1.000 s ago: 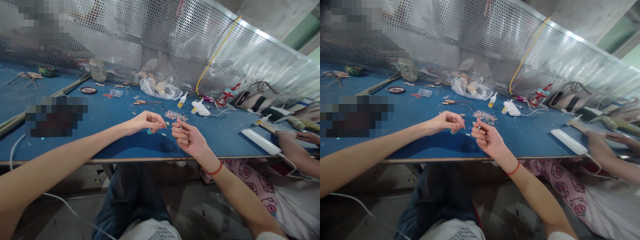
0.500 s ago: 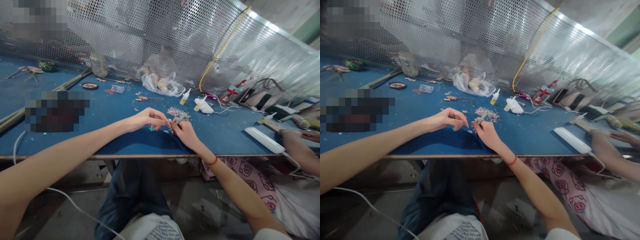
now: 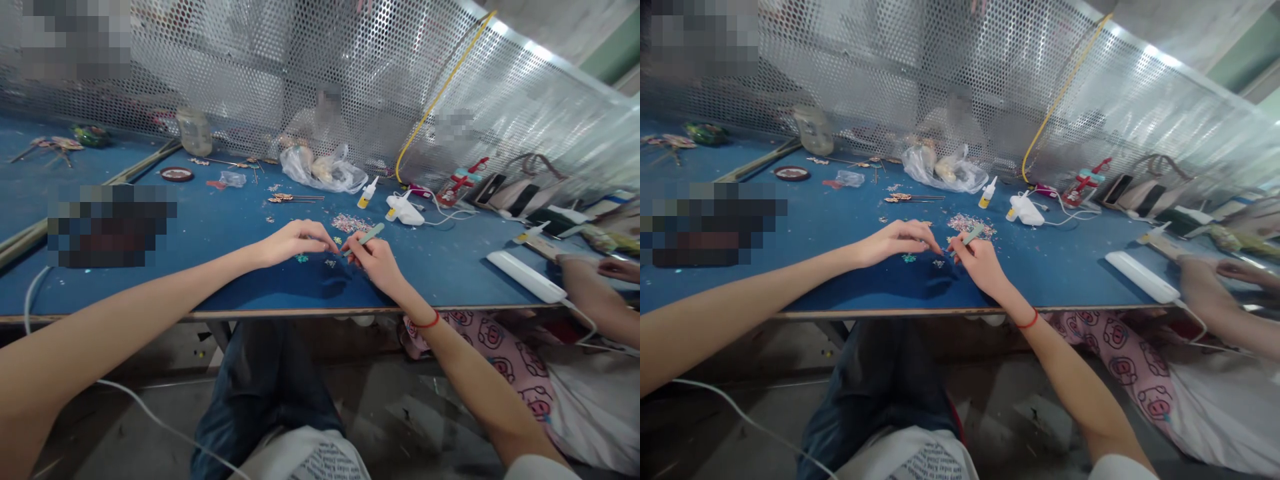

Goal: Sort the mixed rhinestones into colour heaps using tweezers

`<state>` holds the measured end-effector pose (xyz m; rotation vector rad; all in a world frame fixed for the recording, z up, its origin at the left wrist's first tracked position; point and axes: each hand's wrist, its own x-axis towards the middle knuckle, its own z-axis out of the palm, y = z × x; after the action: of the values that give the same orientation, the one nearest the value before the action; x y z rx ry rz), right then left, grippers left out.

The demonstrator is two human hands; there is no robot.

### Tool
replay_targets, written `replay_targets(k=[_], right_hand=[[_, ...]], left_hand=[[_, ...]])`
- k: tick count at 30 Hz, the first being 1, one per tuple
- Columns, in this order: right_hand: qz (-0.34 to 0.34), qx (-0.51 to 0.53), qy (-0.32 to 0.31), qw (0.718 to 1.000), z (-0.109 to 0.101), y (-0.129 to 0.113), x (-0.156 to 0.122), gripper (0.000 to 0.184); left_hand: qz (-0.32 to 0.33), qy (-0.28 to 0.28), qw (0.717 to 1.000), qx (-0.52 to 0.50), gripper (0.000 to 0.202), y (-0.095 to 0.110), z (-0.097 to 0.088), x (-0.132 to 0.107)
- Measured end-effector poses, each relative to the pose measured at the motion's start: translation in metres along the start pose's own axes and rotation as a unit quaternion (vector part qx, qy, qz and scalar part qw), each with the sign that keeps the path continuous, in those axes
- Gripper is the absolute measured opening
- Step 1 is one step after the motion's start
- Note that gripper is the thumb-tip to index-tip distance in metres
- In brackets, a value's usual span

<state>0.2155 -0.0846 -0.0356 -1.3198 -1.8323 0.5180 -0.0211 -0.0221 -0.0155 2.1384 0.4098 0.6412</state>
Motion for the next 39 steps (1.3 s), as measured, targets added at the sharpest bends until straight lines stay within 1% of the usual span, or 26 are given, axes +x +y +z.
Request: replay_targets(k=[2,4,6,8,11,13,17,19,22,26,29,32,39], right_hand=[[0.007,-0.005,0.021,1.000,-0.008,0.006,-0.002,0.068],[0.014,-0.013,0.048,0.999,-0.018,0.014,-0.004,0.068],[0.020,-0.022,0.073,0.997,-0.025,0.022,-0.007,0.068],[0.026,-0.031,0.091,0.995,-0.031,0.028,-0.010,0.068],[0.028,-0.040,0.104,0.993,-0.032,0.030,-0.012,0.067],[0.024,-0.045,0.104,0.993,-0.031,0.029,-0.013,0.066],[0.011,-0.057,0.096,0.994,-0.029,0.026,-0.012,0.065],[0.008,-0.061,0.095,0.994,-0.029,0.027,-0.011,0.065],[0.006,-0.066,0.084,0.994,-0.030,0.027,-0.012,0.063],[-0.006,-0.072,0.046,0.996,-0.029,0.026,-0.014,0.060],[-0.015,-0.075,0.025,0.997,-0.028,0.026,-0.015,0.059],[-0.015,-0.078,0.021,0.997,-0.028,0.026,-0.015,0.059],[-0.011,-0.080,0.027,0.996,-0.029,0.025,-0.015,0.063]], left_hand=[[0.041,0.003,0.988,0.146,0.033,-0.001,0.001,-0.002],[0.062,-0.026,0.965,0.252,0.038,-0.001,0.003,-0.004],[0.069,-0.070,0.945,0.312,0.042,-0.001,0.005,-0.007],[0.066,-0.094,0.932,0.343,0.046,0.000,0.007,-0.008],[0.061,-0.103,0.924,0.362,0.048,0.000,0.007,-0.009],[0.050,-0.107,0.924,0.363,0.047,0.000,0.007,-0.009],[0.000,-0.115,0.938,0.327,0.045,-0.002,0.005,-0.008],[-0.008,-0.110,0.946,0.305,0.046,-0.004,0.005,-0.007],[0.001,-0.096,0.952,0.291,0.046,-0.007,0.004,-0.008],[0.005,-0.105,0.946,0.308,0.047,-0.009,0.003,-0.008],[0.020,-0.102,0.944,0.313,0.046,-0.009,0.003,-0.008],[0.032,-0.098,0.941,0.323,0.045,-0.009,0.003,-0.008],[0.048,-0.114,0.936,0.330,0.046,-0.005,0.006,-0.008]])
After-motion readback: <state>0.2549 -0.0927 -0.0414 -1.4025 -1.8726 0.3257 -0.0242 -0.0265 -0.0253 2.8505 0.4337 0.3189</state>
